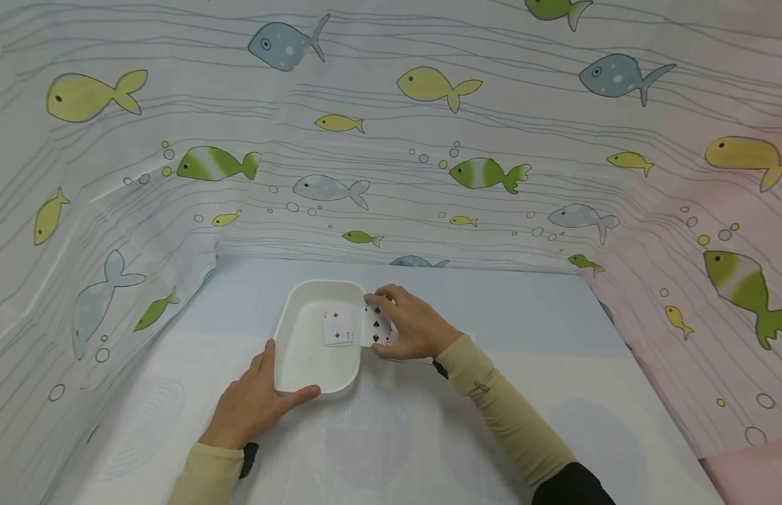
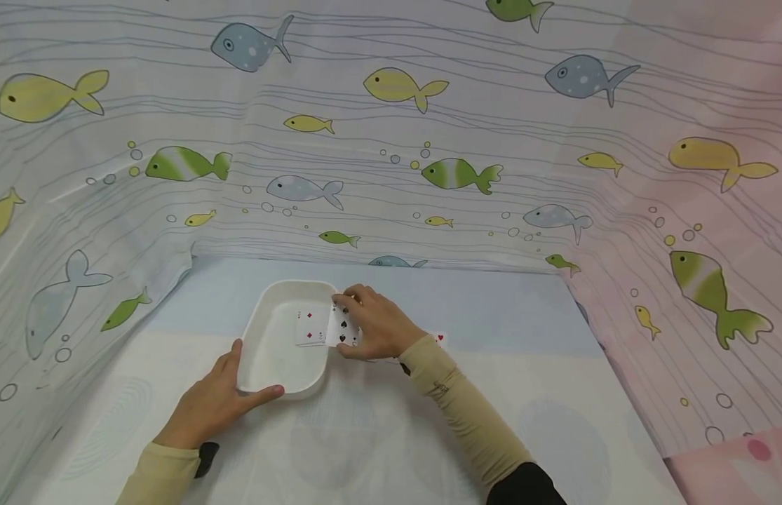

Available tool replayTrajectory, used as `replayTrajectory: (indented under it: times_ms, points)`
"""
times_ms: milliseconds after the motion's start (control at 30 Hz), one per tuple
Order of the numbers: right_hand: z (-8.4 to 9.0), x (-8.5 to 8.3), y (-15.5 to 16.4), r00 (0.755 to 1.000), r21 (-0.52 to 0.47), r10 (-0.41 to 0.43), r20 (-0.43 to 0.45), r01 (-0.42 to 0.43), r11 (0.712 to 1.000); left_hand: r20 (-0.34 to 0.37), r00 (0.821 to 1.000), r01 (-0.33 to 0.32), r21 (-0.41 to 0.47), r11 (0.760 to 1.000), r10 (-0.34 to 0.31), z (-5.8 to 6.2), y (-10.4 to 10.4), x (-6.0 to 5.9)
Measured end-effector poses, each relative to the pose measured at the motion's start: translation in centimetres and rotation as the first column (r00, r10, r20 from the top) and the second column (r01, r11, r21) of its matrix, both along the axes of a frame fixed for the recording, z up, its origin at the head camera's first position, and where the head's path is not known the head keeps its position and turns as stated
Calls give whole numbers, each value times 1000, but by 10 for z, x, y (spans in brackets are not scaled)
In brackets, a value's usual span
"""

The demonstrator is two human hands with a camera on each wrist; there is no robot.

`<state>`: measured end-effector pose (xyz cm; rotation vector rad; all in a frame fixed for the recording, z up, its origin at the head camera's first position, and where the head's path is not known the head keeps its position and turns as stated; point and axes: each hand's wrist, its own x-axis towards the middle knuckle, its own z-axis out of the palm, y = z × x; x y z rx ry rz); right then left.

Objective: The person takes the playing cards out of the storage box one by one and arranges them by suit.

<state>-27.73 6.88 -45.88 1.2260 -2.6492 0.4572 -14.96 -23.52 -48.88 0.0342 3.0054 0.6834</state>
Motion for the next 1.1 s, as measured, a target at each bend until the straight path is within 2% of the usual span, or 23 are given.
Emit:
replayTrajectory:
  times_ms: [233, 600, 767, 1100]
  points:
    - [-2, 4, 24, 1000, 1, -17, -6, 17, 1000, -24, 1000, 5, 10, 1000, -5, -1, -2, -1]
    - [-9, 6, 63, 999, 35, -39, -13, 40, 999, -23, 1000, 11, 19, 1000, -10, -1, -3, -1]
    - [-13, 11, 80, 998, 9, -68, 15, 68, 998, -39, 999, 12, 20, 1000, -11, -2, -4, -1]
    - [-26, 18, 116, 994, 37, -107, 36, 106, 994, -56, 998, 13, 16, 1000, -12, -4, -4, -1]
